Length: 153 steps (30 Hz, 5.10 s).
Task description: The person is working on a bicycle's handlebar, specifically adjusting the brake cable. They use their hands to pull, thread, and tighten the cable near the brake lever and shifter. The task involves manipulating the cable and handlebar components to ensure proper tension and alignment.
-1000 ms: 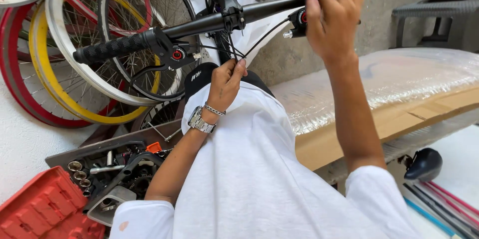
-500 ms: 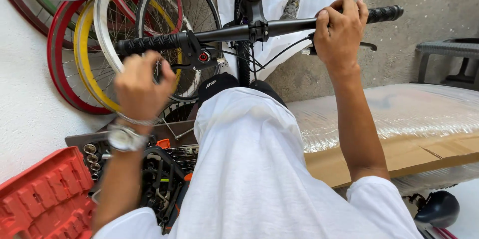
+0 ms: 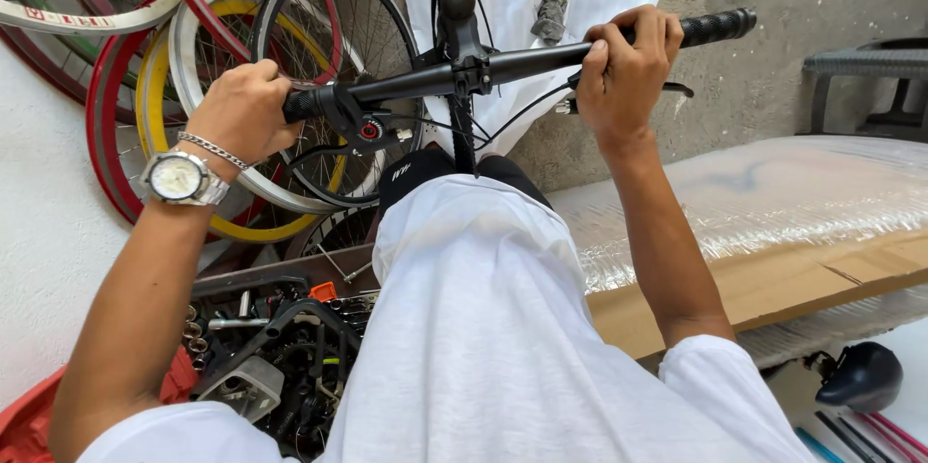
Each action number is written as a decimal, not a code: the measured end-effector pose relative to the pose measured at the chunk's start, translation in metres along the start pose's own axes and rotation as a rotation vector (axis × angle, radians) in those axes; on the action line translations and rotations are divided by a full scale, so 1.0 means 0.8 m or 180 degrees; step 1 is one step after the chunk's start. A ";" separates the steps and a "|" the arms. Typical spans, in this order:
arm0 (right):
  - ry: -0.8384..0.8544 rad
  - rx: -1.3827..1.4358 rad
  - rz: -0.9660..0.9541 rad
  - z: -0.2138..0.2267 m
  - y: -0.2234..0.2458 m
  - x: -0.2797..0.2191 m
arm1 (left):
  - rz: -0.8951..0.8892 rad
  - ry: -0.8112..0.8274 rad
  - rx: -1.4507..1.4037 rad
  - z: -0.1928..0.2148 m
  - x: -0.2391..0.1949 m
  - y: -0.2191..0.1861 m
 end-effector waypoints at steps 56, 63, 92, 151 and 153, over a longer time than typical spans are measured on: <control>0.0880 -0.0428 -0.0617 0.029 -0.097 -0.037 | -0.0785 -0.0357 0.0545 -0.004 0.013 -0.005; 0.0280 0.0084 -0.0886 0.085 -0.017 -0.101 | -0.0832 -0.0976 0.0701 0.001 0.009 -0.018; 0.2221 0.2736 -0.1896 -0.005 0.167 -0.196 | -0.0889 -0.1022 0.0895 0.036 -0.028 -0.034; 0.1671 0.2040 -0.1648 0.027 0.145 -0.169 | 0.0526 -0.1126 -0.6148 -0.130 0.077 -0.236; 0.1747 0.2744 -0.1851 0.032 0.156 -0.166 | 0.0530 -0.1171 -0.6044 -0.119 0.075 -0.238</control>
Point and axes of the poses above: each hand's wrist, its own x-axis towards the middle knuckle, its own z-axis out of the back of the hand, y = z × x, the point moved 6 cm from there along x, towards the middle knuckle, and after that the axes turned 14 degrees about -x, right-handed, at the moved point
